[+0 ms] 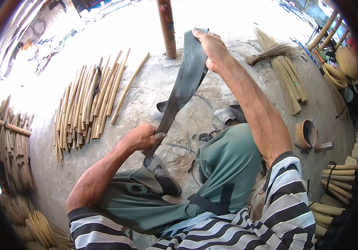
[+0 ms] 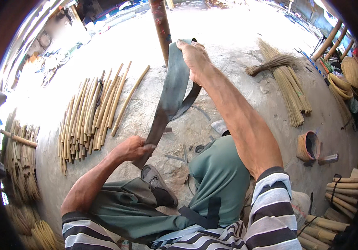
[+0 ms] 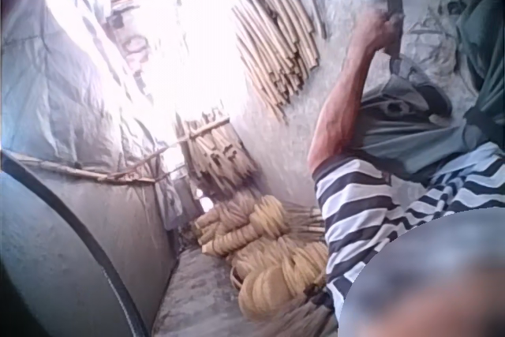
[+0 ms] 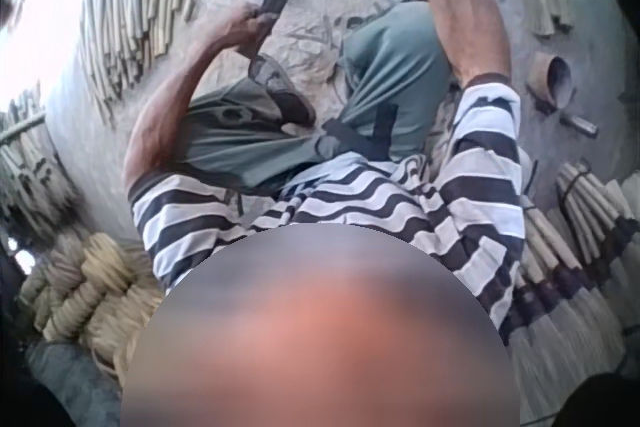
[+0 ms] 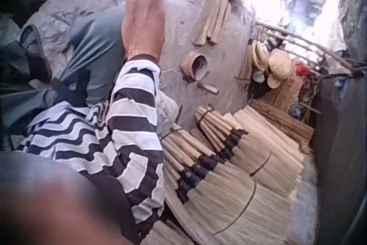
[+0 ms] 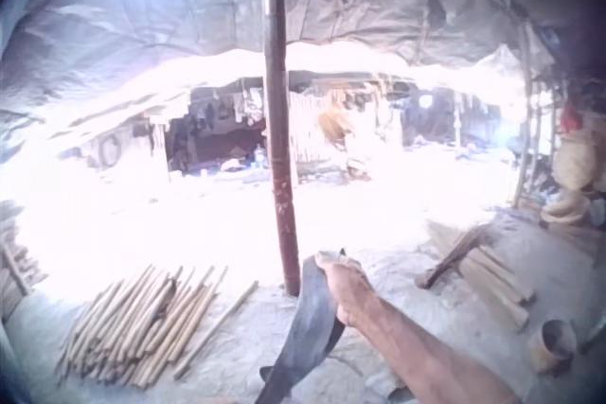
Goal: The person sits on the floor, retrieves a long rubber strap from a sack, and uses shears to cut it into smaller pieces. The person repeatedly positions the strap and cuts it, accumulating a pile of cut rubber pieces on the floor.
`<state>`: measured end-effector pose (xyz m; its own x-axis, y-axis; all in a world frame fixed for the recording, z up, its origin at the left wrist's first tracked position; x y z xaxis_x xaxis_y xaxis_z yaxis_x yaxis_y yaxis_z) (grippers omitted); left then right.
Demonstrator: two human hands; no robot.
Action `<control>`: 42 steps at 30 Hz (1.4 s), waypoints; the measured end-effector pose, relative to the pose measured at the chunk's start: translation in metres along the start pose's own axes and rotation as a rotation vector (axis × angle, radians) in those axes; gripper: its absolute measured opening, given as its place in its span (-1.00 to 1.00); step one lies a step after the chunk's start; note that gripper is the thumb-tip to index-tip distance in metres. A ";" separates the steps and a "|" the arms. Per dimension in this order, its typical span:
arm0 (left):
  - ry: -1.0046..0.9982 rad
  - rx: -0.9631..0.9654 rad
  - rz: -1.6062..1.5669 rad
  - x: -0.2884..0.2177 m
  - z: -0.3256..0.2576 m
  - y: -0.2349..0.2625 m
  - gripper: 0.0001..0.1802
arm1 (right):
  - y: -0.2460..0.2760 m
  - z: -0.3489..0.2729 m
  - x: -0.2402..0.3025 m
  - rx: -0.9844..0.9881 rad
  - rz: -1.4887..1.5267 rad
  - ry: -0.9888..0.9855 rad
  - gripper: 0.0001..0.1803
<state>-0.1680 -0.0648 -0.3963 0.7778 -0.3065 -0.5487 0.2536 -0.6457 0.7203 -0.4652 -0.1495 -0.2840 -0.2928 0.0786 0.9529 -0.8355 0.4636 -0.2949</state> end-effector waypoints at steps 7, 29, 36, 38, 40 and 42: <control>-0.137 -0.636 -0.152 -0.006 -0.001 0.053 0.00 | -0.027 -0.038 -0.003 0.297 -0.194 -0.102 -0.67; -0.134 -0.976 -0.710 0.074 -0.012 0.098 -0.61 | 0.193 -0.071 -0.020 0.263 -0.675 0.400 -0.54; 0.048 -1.096 -0.944 0.162 -0.009 0.127 -0.64 | 0.468 -0.230 -0.177 -0.554 -0.694 -0.305 -0.75; 0.063 -1.127 -0.750 0.167 -0.013 0.136 -0.62 | 0.501 -0.297 -0.230 -0.683 -0.750 -0.428 -0.77; 0.057 -1.137 -0.764 0.166 -0.010 0.143 -0.59 | 0.503 -0.366 -0.282 -0.708 -0.898 -0.509 -0.74; 0.072 -1.159 -1.039 0.160 -0.004 0.149 -0.55 | 0.492 -0.421 -0.314 -0.602 -1.116 -0.551 -0.71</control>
<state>-0.0031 -0.2076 -0.3753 0.0016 -0.0293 -0.9996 0.9412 0.3378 -0.0084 -0.5886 0.4256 -0.6989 0.1300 -0.8729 0.4702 -0.4603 0.3669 0.8084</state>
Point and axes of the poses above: each hand's wrist, its own z-axis towards the middle knuckle, its own y-axis out of the back of the hand, x = y × z, the point moved 3 cm from there along z, towards the middle knuckle, and after that the axes turned 10 degrees about -x, right-handed, at the moved point
